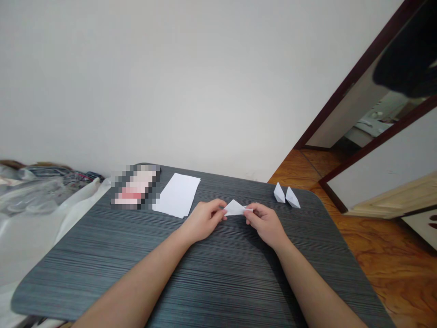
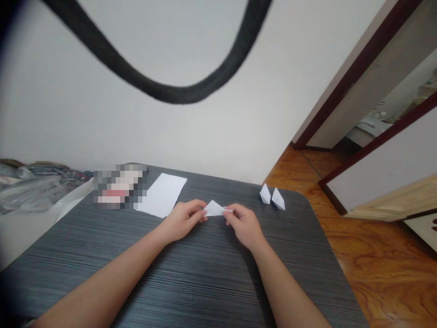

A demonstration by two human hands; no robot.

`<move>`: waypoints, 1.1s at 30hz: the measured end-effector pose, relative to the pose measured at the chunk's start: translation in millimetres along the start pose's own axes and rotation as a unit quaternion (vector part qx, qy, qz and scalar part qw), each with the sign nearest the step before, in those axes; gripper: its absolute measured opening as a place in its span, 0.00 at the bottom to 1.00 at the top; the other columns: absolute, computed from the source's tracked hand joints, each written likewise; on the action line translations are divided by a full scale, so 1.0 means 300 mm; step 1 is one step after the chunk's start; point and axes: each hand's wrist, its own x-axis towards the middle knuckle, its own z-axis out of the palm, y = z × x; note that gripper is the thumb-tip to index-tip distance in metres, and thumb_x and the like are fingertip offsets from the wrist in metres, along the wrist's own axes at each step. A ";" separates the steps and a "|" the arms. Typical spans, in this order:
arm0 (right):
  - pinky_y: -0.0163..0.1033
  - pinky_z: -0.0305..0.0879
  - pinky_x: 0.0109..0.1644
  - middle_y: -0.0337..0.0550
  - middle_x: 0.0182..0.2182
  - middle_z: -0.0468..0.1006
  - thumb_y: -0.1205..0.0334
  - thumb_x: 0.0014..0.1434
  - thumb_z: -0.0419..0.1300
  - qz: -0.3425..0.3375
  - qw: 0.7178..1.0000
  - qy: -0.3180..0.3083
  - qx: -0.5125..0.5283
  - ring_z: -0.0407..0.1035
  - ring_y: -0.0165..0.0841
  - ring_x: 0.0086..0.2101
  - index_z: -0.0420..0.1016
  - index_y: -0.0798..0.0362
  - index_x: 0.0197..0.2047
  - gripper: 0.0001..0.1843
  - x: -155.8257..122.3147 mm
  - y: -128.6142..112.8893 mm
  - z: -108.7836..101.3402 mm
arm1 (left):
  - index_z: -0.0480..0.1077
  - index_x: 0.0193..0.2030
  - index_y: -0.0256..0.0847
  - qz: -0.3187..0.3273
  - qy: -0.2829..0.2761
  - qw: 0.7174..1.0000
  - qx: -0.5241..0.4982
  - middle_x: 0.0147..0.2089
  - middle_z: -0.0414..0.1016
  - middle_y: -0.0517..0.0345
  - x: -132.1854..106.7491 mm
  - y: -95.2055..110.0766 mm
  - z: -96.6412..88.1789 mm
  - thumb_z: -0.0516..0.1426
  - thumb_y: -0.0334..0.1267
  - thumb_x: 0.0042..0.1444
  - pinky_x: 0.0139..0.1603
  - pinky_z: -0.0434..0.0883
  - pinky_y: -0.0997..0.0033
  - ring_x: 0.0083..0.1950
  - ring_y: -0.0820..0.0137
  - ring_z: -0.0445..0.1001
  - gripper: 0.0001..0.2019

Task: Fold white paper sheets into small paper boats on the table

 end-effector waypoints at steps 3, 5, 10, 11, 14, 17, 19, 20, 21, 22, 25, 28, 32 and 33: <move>0.35 0.58 0.30 0.38 0.22 0.70 0.57 0.58 0.57 -0.031 0.999 -0.009 -0.029 0.63 0.30 0.25 0.74 0.53 0.31 0.10 -0.002 -0.013 0.001 | 0.69 0.42 0.40 0.030 -0.001 1.000 0.001 0.32 0.74 0.59 -0.005 0.014 -0.001 0.51 0.39 0.57 0.32 0.64 0.75 0.32 0.72 0.70 0.10; 0.35 0.58 0.31 0.39 0.24 0.71 0.59 0.57 0.57 -0.060 0.997 -0.021 -0.039 0.64 0.30 0.26 0.75 0.53 0.29 0.09 -0.003 -0.021 0.004 | 0.70 0.39 0.39 0.044 -0.017 0.999 0.001 0.32 0.74 0.59 -0.007 0.020 -0.001 0.52 0.38 0.57 0.32 0.63 0.76 0.32 0.72 0.70 0.09; 0.35 0.59 0.33 0.40 0.26 0.71 0.63 0.57 0.58 -0.112 0.991 -0.058 -0.050 0.66 0.31 0.28 0.77 0.53 0.30 0.08 -0.001 -0.034 0.014 | 0.72 0.38 0.38 0.032 -0.075 0.997 -0.012 0.27 0.72 0.61 -0.007 0.018 0.009 0.53 0.38 0.56 0.29 0.61 0.78 0.29 0.74 0.68 0.09; 0.35 0.59 0.33 0.41 0.26 0.72 0.63 0.57 0.58 -0.117 0.990 -0.062 -0.051 0.66 0.31 0.29 0.78 0.53 0.30 0.08 -0.001 -0.036 0.016 | 0.73 0.37 0.38 0.027 -0.081 0.996 -0.016 0.27 0.72 0.61 -0.007 0.015 0.011 0.53 0.38 0.56 0.29 0.61 0.78 0.28 0.75 0.68 0.09; 0.35 0.60 0.34 0.40 0.26 0.72 0.64 0.57 0.58 -0.120 0.989 -0.066 -0.047 0.66 0.31 0.29 0.77 0.53 0.31 0.07 -0.002 -0.036 0.022 | 0.73 0.35 0.38 0.010 -0.094 0.995 -0.027 0.25 0.72 0.60 -0.008 0.009 0.013 0.51 0.40 0.57 0.28 0.61 0.78 0.27 0.75 0.68 0.12; 0.34 0.60 0.32 0.40 0.27 0.72 0.64 0.59 0.56 -0.103 0.992 -0.068 -0.035 0.66 0.30 0.27 0.76 0.53 0.35 0.07 -0.005 -0.035 0.026 | 0.73 0.33 0.37 -0.016 -0.094 0.995 -0.036 0.24 0.72 0.60 -0.007 0.008 0.010 0.50 0.44 0.58 0.26 0.60 0.78 0.25 0.75 0.67 0.15; 0.34 0.60 0.31 0.39 0.25 0.72 0.64 0.60 0.55 -0.090 0.993 -0.065 -0.034 0.65 0.29 0.26 0.75 0.53 0.34 0.08 -0.008 -0.034 0.026 | 0.72 0.32 0.37 -0.029 -0.090 0.995 -0.041 0.23 0.72 0.60 -0.006 0.010 0.007 0.51 0.46 0.58 0.25 0.59 0.78 0.23 0.76 0.66 0.16; 0.34 0.59 0.31 0.39 0.24 0.71 0.64 0.60 0.55 -0.086 0.994 -0.062 -0.036 0.65 0.29 0.26 0.75 0.53 0.32 0.08 -0.008 -0.033 0.025 | 0.72 0.31 0.36 -0.028 -0.092 0.994 -0.043 0.23 0.72 0.61 -0.005 0.012 0.006 0.51 0.46 0.57 0.25 0.59 0.79 0.23 0.76 0.66 0.16; 0.34 0.59 0.31 0.38 0.24 0.71 0.64 0.60 0.55 -0.085 0.994 -0.057 -0.039 0.65 0.29 0.26 0.74 0.54 0.30 0.09 -0.009 -0.033 0.024 | 0.72 0.30 0.36 -0.024 -0.097 0.994 -0.047 0.23 0.72 0.60 -0.005 0.013 0.005 0.51 0.46 0.57 0.25 0.59 0.79 0.24 0.76 0.66 0.16; 0.34 0.60 0.31 0.38 0.24 0.71 0.64 0.59 0.55 -0.087 0.994 -0.054 -0.042 0.66 0.29 0.26 0.73 0.54 0.29 0.09 -0.009 -0.034 0.023 | 0.72 0.30 0.36 -0.017 -0.105 0.993 -0.053 0.23 0.72 0.60 -0.004 0.015 0.005 0.51 0.46 0.58 0.25 0.59 0.79 0.24 0.76 0.66 0.16; 0.35 0.60 0.33 0.39 0.24 0.71 0.64 0.59 0.55 -0.099 0.992 -0.055 -0.052 0.66 0.29 0.27 0.72 0.54 0.26 0.11 -0.007 -0.034 0.021 | 0.72 0.30 0.36 -0.011 -0.119 0.991 -0.059 0.23 0.71 0.61 -0.004 0.017 0.005 0.50 0.45 0.58 0.26 0.59 0.79 0.24 0.76 0.66 0.16; 0.35 0.60 0.32 0.39 0.24 0.71 0.64 0.60 0.55 -0.107 0.991 -0.059 -0.054 0.66 0.29 0.26 0.74 0.54 0.29 0.10 -0.006 -0.035 0.022 | 0.73 0.32 0.37 -0.024 -0.108 0.992 -0.057 0.22 0.70 0.61 -0.004 0.013 0.008 0.50 0.45 0.58 0.25 0.59 0.78 0.23 0.76 0.65 0.16; 0.35 0.62 0.33 0.40 0.25 0.72 0.64 0.61 0.53 -0.110 0.991 -0.056 -0.049 0.66 0.29 0.27 0.74 0.53 0.32 0.10 -0.006 -0.037 0.023 | 0.73 0.33 0.37 -0.034 -0.099 0.992 -0.066 0.22 0.70 0.62 -0.004 0.006 0.011 0.50 0.44 0.58 0.25 0.59 0.79 0.23 0.76 0.65 0.15; 0.36 0.62 0.34 0.40 0.26 0.72 0.64 0.61 0.53 -0.112 0.991 -0.055 -0.048 0.66 0.30 0.27 0.74 0.53 0.32 0.10 -0.006 -0.035 0.024 | 0.73 0.33 0.37 -0.032 -0.100 0.992 -0.069 0.22 0.70 0.62 -0.004 0.005 0.012 0.50 0.44 0.58 0.26 0.60 0.79 0.24 0.76 0.65 0.15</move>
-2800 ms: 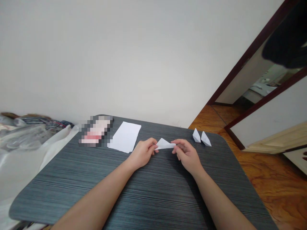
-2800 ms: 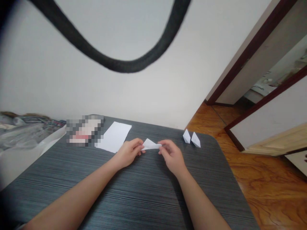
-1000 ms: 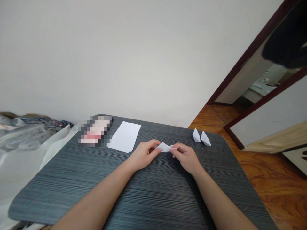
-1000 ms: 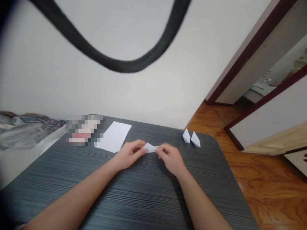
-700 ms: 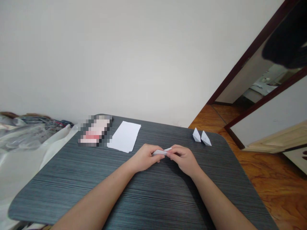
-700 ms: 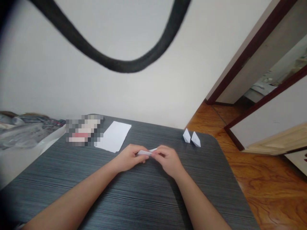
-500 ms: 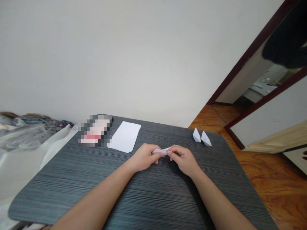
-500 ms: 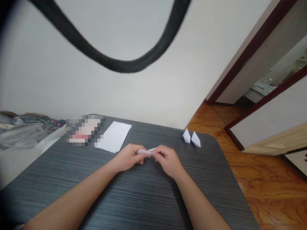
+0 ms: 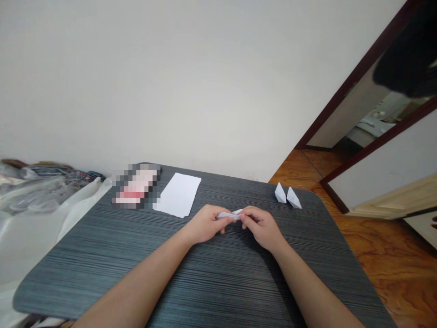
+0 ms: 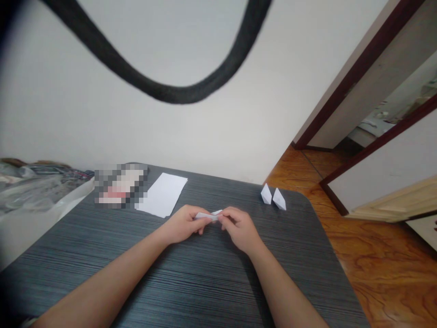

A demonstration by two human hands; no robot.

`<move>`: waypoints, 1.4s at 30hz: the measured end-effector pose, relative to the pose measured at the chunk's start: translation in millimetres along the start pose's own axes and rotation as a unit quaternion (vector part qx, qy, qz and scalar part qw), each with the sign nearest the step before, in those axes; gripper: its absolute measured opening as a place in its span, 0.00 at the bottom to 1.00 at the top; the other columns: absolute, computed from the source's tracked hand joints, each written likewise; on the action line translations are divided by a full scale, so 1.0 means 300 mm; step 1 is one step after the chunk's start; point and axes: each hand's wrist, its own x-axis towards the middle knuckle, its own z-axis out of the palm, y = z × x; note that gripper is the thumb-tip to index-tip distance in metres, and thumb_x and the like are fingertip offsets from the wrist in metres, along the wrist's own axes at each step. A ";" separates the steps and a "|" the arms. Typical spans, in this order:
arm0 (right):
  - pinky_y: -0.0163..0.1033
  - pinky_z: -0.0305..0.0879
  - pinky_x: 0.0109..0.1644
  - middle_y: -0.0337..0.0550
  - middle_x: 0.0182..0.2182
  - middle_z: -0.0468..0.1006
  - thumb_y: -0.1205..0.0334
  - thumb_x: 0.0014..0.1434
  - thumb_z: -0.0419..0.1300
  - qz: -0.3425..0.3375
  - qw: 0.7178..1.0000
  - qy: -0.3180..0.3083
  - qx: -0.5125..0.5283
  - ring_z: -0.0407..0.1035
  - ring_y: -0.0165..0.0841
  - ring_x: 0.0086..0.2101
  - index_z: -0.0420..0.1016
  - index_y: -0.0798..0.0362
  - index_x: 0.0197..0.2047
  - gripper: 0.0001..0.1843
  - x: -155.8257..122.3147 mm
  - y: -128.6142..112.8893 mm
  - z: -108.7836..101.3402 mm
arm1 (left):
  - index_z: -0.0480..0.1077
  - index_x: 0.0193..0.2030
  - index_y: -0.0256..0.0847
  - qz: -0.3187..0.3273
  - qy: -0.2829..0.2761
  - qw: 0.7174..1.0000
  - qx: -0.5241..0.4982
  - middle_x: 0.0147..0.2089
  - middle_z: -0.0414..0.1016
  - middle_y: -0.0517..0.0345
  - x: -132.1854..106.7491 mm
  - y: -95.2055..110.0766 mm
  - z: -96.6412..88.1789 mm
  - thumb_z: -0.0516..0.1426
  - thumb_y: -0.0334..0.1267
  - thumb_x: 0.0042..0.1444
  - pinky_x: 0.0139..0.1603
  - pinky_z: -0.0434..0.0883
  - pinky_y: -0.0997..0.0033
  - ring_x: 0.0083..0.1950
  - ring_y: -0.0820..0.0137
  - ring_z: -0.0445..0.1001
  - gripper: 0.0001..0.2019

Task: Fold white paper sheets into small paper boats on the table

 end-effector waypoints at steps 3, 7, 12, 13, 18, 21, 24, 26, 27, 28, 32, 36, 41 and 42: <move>0.35 0.63 0.32 0.40 0.27 0.72 0.63 0.60 0.54 0.017 0.999 0.004 0.029 0.67 0.29 0.26 0.72 0.53 0.33 0.07 -0.002 0.014 0.010 | 0.72 0.32 0.37 0.004 0.000 1.000 -0.001 0.22 0.69 0.62 0.000 0.000 0.000 0.49 0.44 0.58 0.26 0.60 0.78 0.24 0.76 0.65 0.16; 0.33 0.63 0.26 0.38 0.28 0.72 0.61 0.57 0.58 0.056 0.991 0.077 0.096 0.67 0.29 0.23 0.64 0.51 0.38 0.07 -0.009 0.042 0.030 | 0.72 0.32 0.37 -0.017 0.008 1.000 -0.008 0.21 0.69 0.62 0.001 0.000 -0.001 0.49 0.44 0.57 0.25 0.59 0.78 0.23 0.76 0.64 0.15; 0.35 0.66 0.28 0.42 0.31 0.75 0.63 0.58 0.57 -0.004 0.997 0.074 -0.005 0.69 0.29 0.24 0.70 0.51 0.37 0.03 -0.011 0.036 0.017 | 0.73 0.35 0.37 -0.026 0.031 0.999 -0.019 0.20 0.68 0.62 0.001 0.001 -0.001 0.50 0.43 0.56 0.24 0.59 0.78 0.22 0.75 0.64 0.14; 0.36 0.67 0.31 0.43 0.33 0.75 0.64 0.58 0.57 -0.029 0.997 0.068 -0.029 0.70 0.30 0.26 0.72 0.51 0.38 0.05 -0.010 0.032 0.011 | 0.73 0.35 0.37 -0.025 0.034 0.999 -0.018 0.20 0.68 0.62 0.000 0.002 -0.002 0.50 0.43 0.56 0.24 0.59 0.78 0.22 0.75 0.64 0.14; 0.40 0.67 0.44 0.45 0.41 0.75 0.67 0.59 0.55 -0.103 0.990 0.059 -0.079 0.70 0.35 0.40 0.76 0.48 0.44 0.12 -0.004 0.020 -0.006 | 0.73 0.33 0.37 -0.023 0.048 0.999 -0.013 0.20 0.69 0.62 0.001 0.006 -0.003 0.49 0.45 0.57 0.25 0.59 0.77 0.23 0.75 0.65 0.16; 0.41 0.67 0.45 0.45 0.41 0.75 0.67 0.59 0.56 -0.105 0.990 0.056 -0.079 0.70 0.35 0.41 0.76 0.47 0.45 0.13 -0.002 0.019 -0.005 | 0.73 0.32 0.36 -0.015 0.050 0.999 -0.006 0.21 0.69 0.61 0.002 0.008 -0.004 0.49 0.46 0.58 0.26 0.60 0.77 0.23 0.75 0.65 0.17; 0.40 0.67 0.44 0.45 0.41 0.75 0.66 0.59 0.56 -0.084 0.993 0.048 -0.061 0.70 0.36 0.41 0.76 0.47 0.45 0.12 -0.002 0.015 -0.001 | 0.74 0.33 0.36 -0.007 0.056 0.998 0.006 0.21 0.69 0.61 0.002 0.008 -0.003 0.49 0.47 0.58 0.26 0.60 0.77 0.24 0.75 0.65 0.18; 0.40 0.68 0.42 0.45 0.41 0.74 0.65 0.59 0.56 -0.061 0.996 0.044 -0.046 0.70 0.36 0.39 0.77 0.47 0.43 0.11 -0.004 0.013 0.002 | 0.74 0.33 0.36 -0.003 0.061 0.998 0.013 0.21 0.69 0.61 0.002 0.008 -0.001 0.49 0.47 0.58 0.26 0.60 0.77 0.24 0.75 0.65 0.18; 0.40 0.68 0.41 0.45 0.40 0.74 0.64 0.59 0.56 -0.051 0.997 0.040 -0.039 0.70 0.35 0.38 0.77 0.48 0.43 0.11 -0.004 0.012 0.003 | 0.74 0.33 0.36 -0.001 0.063 0.998 0.016 0.21 0.69 0.61 0.002 0.008 0.000 0.49 0.47 0.58 0.26 0.60 0.77 0.24 0.75 0.65 0.18; 0.39 0.68 0.39 0.46 0.40 0.74 0.64 0.59 0.56 -0.043 0.998 0.036 -0.032 0.70 0.35 0.38 0.77 0.48 0.42 0.10 -0.004 0.012 0.004 | 0.74 0.33 0.36 0.001 0.063 0.998 0.019 0.21 0.69 0.61 0.002 0.008 0.001 0.49 0.47 0.58 0.26 0.60 0.77 0.24 0.75 0.65 0.18; 0.37 0.67 0.36 0.45 0.38 0.73 0.63 0.59 0.56 -0.028 0.999 0.027 -0.025 0.69 0.34 0.36 0.77 0.50 0.38 0.08 -0.002 0.008 0.005 | 0.73 0.30 0.36 0.016 0.055 0.998 0.026 0.21 0.68 0.61 0.003 0.012 0.003 0.49 0.47 0.58 0.27 0.61 0.77 0.24 0.75 0.65 0.18; 0.37 0.64 0.36 0.44 0.35 0.72 0.64 0.58 0.56 -0.039 0.998 0.025 -0.036 0.68 0.33 0.34 0.76 0.51 0.34 0.07 0.004 -0.003 0.002 | 0.71 0.25 0.36 0.036 0.048 0.997 0.041 0.22 0.69 0.61 0.004 0.017 -0.001 0.49 0.45 0.58 0.29 0.61 0.77 0.25 0.76 0.66 0.18; 0.37 0.64 0.36 0.43 0.32 0.72 0.64 0.59 0.55 -0.040 0.998 0.029 -0.037 0.67 0.33 0.33 0.75 0.52 0.30 0.09 0.005 -0.022 0.000 | 0.69 0.24 0.36 0.036 0.039 0.997 0.047 0.21 0.68 0.62 0.004 0.017 0.000 0.49 0.44 0.59 0.28 0.60 0.78 0.24 0.76 0.65 0.18; 0.37 0.64 0.37 0.43 0.32 0.72 0.65 0.59 0.55 -0.040 0.998 0.030 -0.038 0.67 0.33 0.33 0.75 0.52 0.30 0.10 0.005 -0.024 -0.001 | 0.69 0.24 0.36 0.035 0.038 0.998 0.044 0.21 0.68 0.62 0.004 0.017 0.001 0.49 0.44 0.59 0.27 0.59 0.78 0.24 0.76 0.65 0.18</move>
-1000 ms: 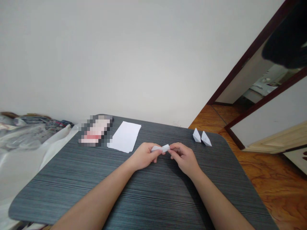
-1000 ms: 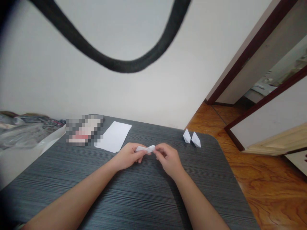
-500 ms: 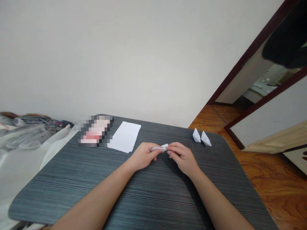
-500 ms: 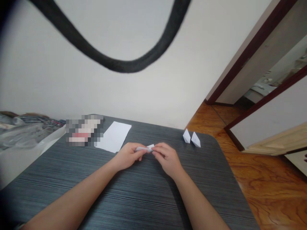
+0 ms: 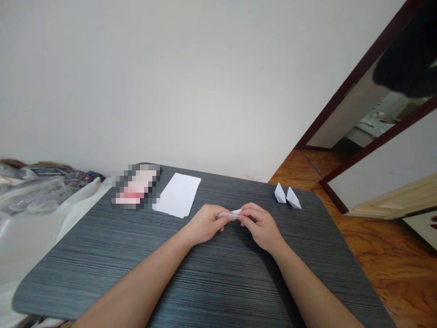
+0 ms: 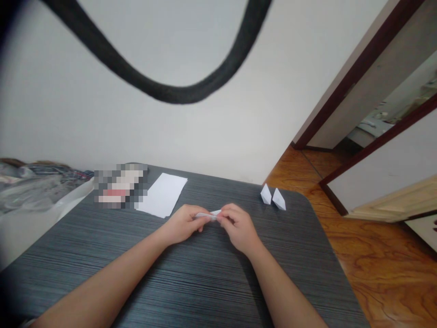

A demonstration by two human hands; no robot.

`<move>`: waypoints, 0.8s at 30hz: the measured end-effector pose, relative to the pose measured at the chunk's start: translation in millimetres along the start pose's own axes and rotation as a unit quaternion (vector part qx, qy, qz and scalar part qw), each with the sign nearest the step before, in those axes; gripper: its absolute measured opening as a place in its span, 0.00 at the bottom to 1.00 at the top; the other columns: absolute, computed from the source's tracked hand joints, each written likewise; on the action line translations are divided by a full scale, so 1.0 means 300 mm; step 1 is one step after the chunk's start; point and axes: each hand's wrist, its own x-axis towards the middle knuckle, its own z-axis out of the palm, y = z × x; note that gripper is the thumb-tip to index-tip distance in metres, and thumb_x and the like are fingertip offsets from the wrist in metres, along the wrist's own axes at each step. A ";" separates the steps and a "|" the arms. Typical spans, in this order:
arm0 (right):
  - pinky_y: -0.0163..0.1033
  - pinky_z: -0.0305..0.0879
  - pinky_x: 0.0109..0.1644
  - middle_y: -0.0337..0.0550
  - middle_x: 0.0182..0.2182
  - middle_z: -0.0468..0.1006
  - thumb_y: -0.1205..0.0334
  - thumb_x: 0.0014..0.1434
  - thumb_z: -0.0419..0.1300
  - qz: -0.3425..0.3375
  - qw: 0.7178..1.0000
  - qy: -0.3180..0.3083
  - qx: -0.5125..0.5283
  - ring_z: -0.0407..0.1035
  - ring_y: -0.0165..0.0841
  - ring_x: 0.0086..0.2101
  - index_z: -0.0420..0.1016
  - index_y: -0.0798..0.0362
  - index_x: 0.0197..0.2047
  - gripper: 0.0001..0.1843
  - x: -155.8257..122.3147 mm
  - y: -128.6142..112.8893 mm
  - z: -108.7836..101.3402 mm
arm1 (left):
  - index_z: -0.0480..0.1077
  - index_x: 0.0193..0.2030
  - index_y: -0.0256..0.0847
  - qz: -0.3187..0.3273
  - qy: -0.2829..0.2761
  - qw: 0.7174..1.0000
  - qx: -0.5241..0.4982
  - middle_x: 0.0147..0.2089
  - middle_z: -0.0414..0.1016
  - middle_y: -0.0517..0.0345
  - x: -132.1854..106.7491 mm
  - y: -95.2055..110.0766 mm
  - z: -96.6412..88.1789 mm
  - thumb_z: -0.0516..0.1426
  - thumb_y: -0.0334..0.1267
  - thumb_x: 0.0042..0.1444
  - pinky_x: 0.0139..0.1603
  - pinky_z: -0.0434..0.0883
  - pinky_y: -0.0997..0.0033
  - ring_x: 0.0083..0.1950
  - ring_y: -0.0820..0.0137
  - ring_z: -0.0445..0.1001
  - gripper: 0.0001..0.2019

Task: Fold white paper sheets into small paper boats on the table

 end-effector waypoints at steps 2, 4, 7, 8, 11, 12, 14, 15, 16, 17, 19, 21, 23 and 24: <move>0.38 0.64 0.37 0.43 0.32 0.72 0.65 0.59 0.55 -0.001 1.000 -0.001 -0.003 0.68 0.33 0.34 0.75 0.52 0.28 0.10 0.000 -0.003 -0.001 | 0.69 0.25 0.36 -0.004 0.000 1.000 -0.005 0.21 0.68 0.62 -0.001 -0.002 0.002 0.49 0.43 0.59 0.27 0.59 0.78 0.24 0.76 0.65 0.17; 0.38 0.64 0.38 0.43 0.32 0.72 0.65 0.59 0.55 -0.003 1.000 -0.001 -0.007 0.67 0.33 0.34 0.74 0.52 0.28 0.10 0.001 -0.003 -0.002 | 0.70 0.25 0.36 -0.007 0.000 1.000 -0.008 0.21 0.68 0.62 -0.002 -0.003 0.004 0.50 0.43 0.58 0.27 0.60 0.78 0.24 0.76 0.64 0.17; 0.38 0.63 0.39 0.43 0.32 0.72 0.66 0.59 0.54 -0.008 1.000 -0.002 -0.013 0.67 0.34 0.35 0.73 0.52 0.27 0.10 0.003 -0.001 -0.003 | 0.71 0.27 0.36 -0.012 -0.001 1.000 -0.017 0.21 0.68 0.61 -0.004 -0.004 0.004 0.50 0.44 0.58 0.27 0.60 0.78 0.24 0.76 0.65 0.16; 0.38 0.63 0.40 0.43 0.32 0.72 0.66 0.59 0.54 -0.009 1.000 -0.001 -0.016 0.67 0.34 0.35 0.73 0.52 0.27 0.10 0.003 -0.001 -0.003 | 0.72 0.30 0.36 -0.016 -0.001 1.000 -0.023 0.21 0.68 0.61 -0.004 -0.004 0.004 0.50 0.44 0.58 0.27 0.60 0.78 0.24 0.76 0.65 0.15; 0.39 0.63 0.40 0.44 0.32 0.72 0.66 0.59 0.54 -0.015 1.000 -0.006 -0.021 0.67 0.34 0.35 0.73 0.51 0.28 0.10 0.004 -0.005 0.000 | 0.73 0.39 0.37 -0.025 -0.004 0.999 -0.038 0.24 0.71 0.61 -0.005 -0.003 0.003 0.52 0.43 0.56 0.26 0.62 0.78 0.25 0.75 0.67 0.13; 0.39 0.64 0.40 0.44 0.32 0.72 0.65 0.59 0.54 -0.018 1.000 -0.009 -0.023 0.68 0.34 0.35 0.74 0.51 0.29 0.09 0.004 -0.008 0.002 | 0.73 0.40 0.38 -0.027 -0.007 0.999 -0.041 0.25 0.72 0.60 -0.006 -0.002 0.003 0.53 0.43 0.55 0.26 0.62 0.78 0.25 0.75 0.68 0.13; 0.39 0.64 0.39 0.44 0.32 0.72 0.65 0.60 0.54 -0.022 0.999 -0.018 -0.025 0.68 0.34 0.35 0.74 0.51 0.30 0.09 0.004 -0.014 0.005 | 0.73 0.39 0.37 -0.030 -0.012 0.999 -0.042 0.26 0.72 0.59 -0.006 -0.001 0.004 0.53 0.43 0.55 0.27 0.63 0.78 0.25 0.74 0.69 0.13; 0.39 0.64 0.39 0.44 0.32 0.72 0.64 0.60 0.54 -0.022 0.999 -0.021 -0.024 0.68 0.34 0.35 0.74 0.51 0.30 0.09 0.004 -0.016 0.006 | 0.73 0.38 0.37 -0.033 -0.012 0.999 -0.040 0.25 0.72 0.59 -0.006 0.000 0.004 0.53 0.44 0.55 0.27 0.63 0.78 0.25 0.74 0.69 0.13; 0.39 0.64 0.39 0.44 0.32 0.72 0.64 0.60 0.54 -0.022 0.999 -0.022 -0.022 0.68 0.34 0.35 0.74 0.51 0.30 0.09 0.004 -0.018 0.008 | 0.73 0.37 0.37 -0.035 -0.010 0.999 -0.037 0.24 0.72 0.59 -0.006 0.000 0.004 0.52 0.44 0.55 0.27 0.63 0.78 0.25 0.74 0.69 0.14; 0.39 0.64 0.39 0.44 0.32 0.72 0.64 0.60 0.54 -0.022 0.999 -0.022 -0.018 0.68 0.34 0.35 0.74 0.51 0.30 0.09 0.004 -0.019 0.009 | 0.73 0.36 0.37 -0.036 -0.007 0.999 -0.034 0.23 0.72 0.59 -0.006 0.000 0.004 0.52 0.44 0.56 0.27 0.63 0.78 0.24 0.74 0.68 0.14; 0.39 0.64 0.39 0.44 0.32 0.72 0.64 0.60 0.54 -0.017 1.000 -0.014 -0.004 0.68 0.34 0.34 0.73 0.52 0.30 0.10 0.002 -0.015 0.012 | 0.73 0.35 0.37 -0.036 0.009 0.999 -0.034 0.22 0.71 0.60 -0.007 -0.001 0.002 0.52 0.44 0.56 0.27 0.63 0.77 0.24 0.74 0.69 0.13; 0.39 0.65 0.39 0.43 0.31 0.72 0.64 0.61 0.52 -0.005 1.000 0.005 0.012 0.68 0.33 0.32 0.73 0.52 0.33 0.09 -0.002 -0.005 0.014 | 0.72 0.35 0.37 -0.038 0.026 0.998 -0.038 0.22 0.71 0.60 -0.006 0.000 0.001 0.51 0.43 0.56 0.27 0.63 0.77 0.24 0.74 0.69 0.13; 0.40 0.65 0.39 0.42 0.29 0.72 0.64 0.62 0.50 0.010 0.999 0.027 0.031 0.68 0.32 0.29 0.71 0.52 0.37 0.09 -0.006 0.007 0.017 | 0.72 0.34 0.37 -0.043 0.039 0.997 -0.042 0.22 0.71 0.59 -0.006 0.001 0.000 0.51 0.43 0.56 0.28 0.64 0.77 0.24 0.74 0.69 0.13; 0.40 0.66 0.38 0.42 0.30 0.72 0.64 0.62 0.50 0.015 0.998 0.032 0.043 0.67 0.31 0.28 0.71 0.52 0.38 0.09 -0.009 0.013 0.019 | 0.72 0.34 0.36 -0.046 0.042 0.997 -0.043 0.21 0.71 0.59 -0.006 0.002 -0.001 0.51 0.44 0.56 0.27 0.64 0.77 0.24 0.74 0.69 0.13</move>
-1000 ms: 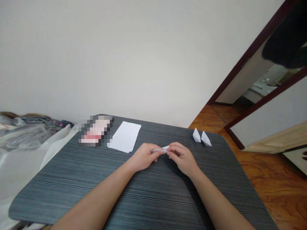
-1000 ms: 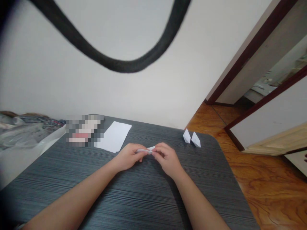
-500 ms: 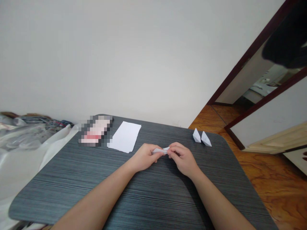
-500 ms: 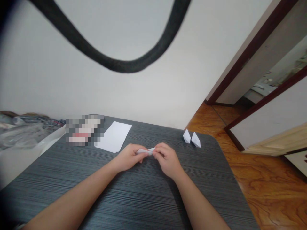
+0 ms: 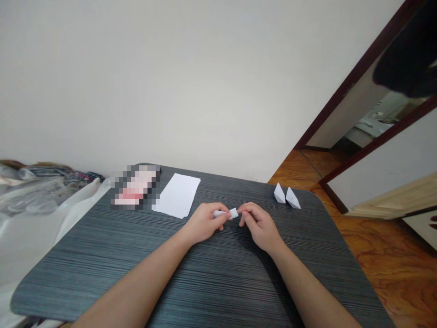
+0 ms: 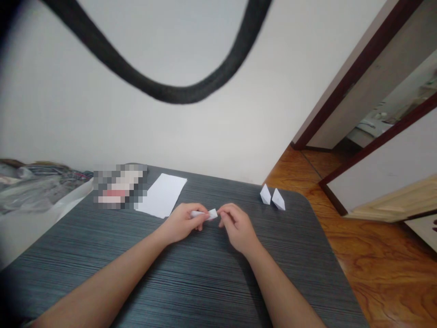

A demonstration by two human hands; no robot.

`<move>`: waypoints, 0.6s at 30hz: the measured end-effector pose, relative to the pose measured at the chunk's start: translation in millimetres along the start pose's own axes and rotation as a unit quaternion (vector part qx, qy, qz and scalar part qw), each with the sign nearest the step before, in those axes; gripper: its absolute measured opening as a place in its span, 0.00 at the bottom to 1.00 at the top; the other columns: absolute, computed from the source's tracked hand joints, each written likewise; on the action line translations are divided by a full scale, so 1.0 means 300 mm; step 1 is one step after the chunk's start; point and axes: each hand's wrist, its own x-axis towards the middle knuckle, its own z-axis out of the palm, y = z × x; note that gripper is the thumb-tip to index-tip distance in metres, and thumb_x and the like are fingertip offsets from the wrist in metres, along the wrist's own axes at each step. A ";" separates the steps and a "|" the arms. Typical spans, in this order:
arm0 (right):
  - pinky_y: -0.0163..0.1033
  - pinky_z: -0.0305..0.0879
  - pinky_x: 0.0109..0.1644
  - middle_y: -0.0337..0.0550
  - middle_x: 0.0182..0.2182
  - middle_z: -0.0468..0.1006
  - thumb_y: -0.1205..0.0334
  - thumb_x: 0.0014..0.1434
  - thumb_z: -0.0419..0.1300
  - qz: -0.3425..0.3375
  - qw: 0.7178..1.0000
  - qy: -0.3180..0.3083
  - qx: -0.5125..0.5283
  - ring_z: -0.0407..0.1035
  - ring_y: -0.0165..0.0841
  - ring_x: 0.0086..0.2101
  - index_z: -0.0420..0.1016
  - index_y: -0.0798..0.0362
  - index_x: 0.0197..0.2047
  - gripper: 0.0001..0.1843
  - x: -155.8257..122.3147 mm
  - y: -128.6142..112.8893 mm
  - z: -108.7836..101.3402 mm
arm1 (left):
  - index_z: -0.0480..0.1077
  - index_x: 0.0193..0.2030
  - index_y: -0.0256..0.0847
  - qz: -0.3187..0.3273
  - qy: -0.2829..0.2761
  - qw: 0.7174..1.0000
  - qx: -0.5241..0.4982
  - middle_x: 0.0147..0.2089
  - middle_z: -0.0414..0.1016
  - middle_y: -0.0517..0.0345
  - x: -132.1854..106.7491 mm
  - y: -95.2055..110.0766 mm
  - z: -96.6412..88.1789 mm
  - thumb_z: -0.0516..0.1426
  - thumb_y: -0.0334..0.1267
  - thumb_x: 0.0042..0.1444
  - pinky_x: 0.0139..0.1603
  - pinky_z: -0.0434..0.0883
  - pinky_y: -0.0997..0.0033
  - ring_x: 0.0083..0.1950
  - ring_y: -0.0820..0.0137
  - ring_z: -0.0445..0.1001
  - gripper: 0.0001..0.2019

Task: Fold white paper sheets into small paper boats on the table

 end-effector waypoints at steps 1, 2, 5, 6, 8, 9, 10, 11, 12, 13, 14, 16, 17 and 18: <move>0.39 0.66 0.37 0.43 0.33 0.72 0.64 0.62 0.50 0.003 1.000 0.000 0.012 0.67 0.30 0.27 0.71 0.52 0.39 0.08 -0.002 0.005 0.001 | 0.72 0.34 0.36 -0.002 0.000 1.000 0.000 0.21 0.71 0.59 0.000 0.001 0.000 0.51 0.44 0.56 0.27 0.64 0.77 0.24 0.74 0.69 0.13; 0.38 0.67 0.35 0.44 0.36 0.71 0.63 0.62 0.51 0.005 1.000 -0.005 0.022 0.67 0.29 0.27 0.71 0.52 0.39 0.08 -0.004 0.008 0.003 | 0.72 0.34 0.36 -0.002 -0.001 1.000 -0.001 0.21 0.71 0.59 0.000 0.001 0.000 0.51 0.44 0.56 0.27 0.64 0.77 0.24 0.74 0.69 0.13; 0.37 0.67 0.33 0.46 0.40 0.70 0.62 0.60 0.53 0.003 0.999 -0.029 0.022 0.68 0.31 0.30 0.72 0.51 0.38 0.07 -0.005 0.009 0.006 | 0.72 0.34 0.36 0.001 -0.005 1.000 0.001 0.21 0.71 0.60 0.000 0.002 0.000 0.51 0.43 0.56 0.28 0.64 0.76 0.24 0.74 0.69 0.13; 0.37 0.67 0.33 0.46 0.40 0.70 0.62 0.60 0.54 0.001 0.999 -0.034 0.014 0.68 0.32 0.31 0.72 0.51 0.37 0.06 -0.004 0.007 0.006 | 0.72 0.34 0.36 0.003 -0.007 1.000 0.002 0.21 0.71 0.59 0.000 0.001 0.000 0.51 0.43 0.56 0.27 0.64 0.77 0.24 0.74 0.69 0.13; 0.37 0.66 0.35 0.46 0.38 0.70 0.63 0.59 0.55 -0.002 0.999 -0.038 -0.004 0.67 0.33 0.34 0.72 0.51 0.35 0.06 -0.001 0.000 0.006 | 0.72 0.34 0.36 0.008 -0.011 1.000 0.006 0.21 0.71 0.59 0.000 0.000 0.000 0.51 0.43 0.56 0.27 0.63 0.77 0.24 0.74 0.69 0.13; 0.37 0.66 0.35 0.46 0.37 0.70 0.63 0.59 0.55 -0.005 0.999 -0.038 -0.011 0.67 0.34 0.35 0.72 0.51 0.33 0.06 0.000 -0.004 0.005 | 0.72 0.34 0.37 0.011 -0.014 1.000 0.008 0.21 0.71 0.59 0.000 -0.001 0.000 0.51 0.44 0.56 0.27 0.63 0.77 0.24 0.74 0.69 0.13; 0.37 0.66 0.36 0.45 0.36 0.70 0.63 0.59 0.55 -0.006 0.999 -0.038 -0.017 0.67 0.34 0.35 0.72 0.51 0.32 0.06 0.001 -0.007 0.005 | 0.72 0.34 0.37 0.013 -0.016 1.000 0.010 0.21 0.71 0.59 -0.001 -0.002 0.001 0.51 0.44 0.56 0.26 0.63 0.77 0.23 0.74 0.69 0.13; 0.37 0.65 0.36 0.45 0.35 0.70 0.63 0.59 0.55 -0.007 0.999 -0.039 -0.020 0.67 0.34 0.35 0.71 0.52 0.31 0.06 0.001 -0.009 0.005 | 0.72 0.34 0.37 0.016 -0.018 1.000 0.011 0.21 0.71 0.59 -0.001 -0.002 0.001 0.51 0.44 0.56 0.26 0.62 0.77 0.23 0.74 0.68 0.13; 0.37 0.65 0.35 0.45 0.35 0.70 0.63 0.59 0.55 -0.006 0.999 -0.040 -0.020 0.66 0.34 0.35 0.71 0.52 0.31 0.06 0.001 -0.010 0.005 | 0.72 0.34 0.37 0.017 -0.020 1.000 0.011 0.21 0.71 0.60 -0.001 -0.002 0.002 0.51 0.44 0.56 0.26 0.62 0.78 0.23 0.74 0.68 0.13; 0.37 0.65 0.35 0.45 0.35 0.70 0.63 0.59 0.54 -0.002 0.999 -0.040 -0.019 0.66 0.33 0.34 0.70 0.52 0.31 0.06 0.000 -0.009 0.006 | 0.72 0.34 0.37 0.018 -0.021 1.000 0.011 0.21 0.71 0.60 -0.002 -0.002 0.002 0.51 0.43 0.56 0.26 0.62 0.78 0.23 0.75 0.68 0.13; 0.36 0.64 0.34 0.45 0.35 0.70 0.63 0.59 0.54 0.004 0.999 -0.040 -0.015 0.66 0.33 0.33 0.70 0.52 0.32 0.06 -0.002 -0.007 0.007 | 0.72 0.34 0.37 0.018 -0.022 1.000 0.010 0.21 0.71 0.60 -0.002 -0.002 0.002 0.51 0.43 0.57 0.25 0.62 0.78 0.23 0.75 0.68 0.13; 0.36 0.64 0.33 0.44 0.35 0.70 0.63 0.59 0.54 0.021 0.999 -0.041 -0.004 0.66 0.31 0.30 0.69 0.52 0.33 0.05 -0.005 0.000 0.011 | 0.72 0.34 0.37 0.018 -0.021 1.000 0.011 0.21 0.71 0.60 -0.002 -0.002 0.002 0.51 0.43 0.57 0.26 0.62 0.78 0.23 0.75 0.68 0.13; 0.35 0.64 0.32 0.43 0.33 0.70 0.62 0.60 0.54 0.031 0.999 -0.044 0.003 0.66 0.30 0.29 0.68 0.52 0.34 0.04 -0.007 0.004 0.013 | 0.72 0.34 0.37 0.019 -0.021 1.000 0.012 0.21 0.71 0.60 -0.001 -0.002 0.002 0.51 0.43 0.57 0.26 0.62 0.78 0.23 0.75 0.68 0.13; 0.35 0.63 0.31 0.42 0.31 0.70 0.62 0.60 0.54 0.041 0.998 -0.049 0.009 0.66 0.30 0.27 0.68 0.52 0.36 0.04 -0.008 0.009 0.015 | 0.72 0.33 0.37 0.019 -0.022 0.999 0.013 0.21 0.71 0.60 -0.001 -0.002 0.002 0.51 0.43 0.57 0.26 0.62 0.78 0.23 0.75 0.68 0.13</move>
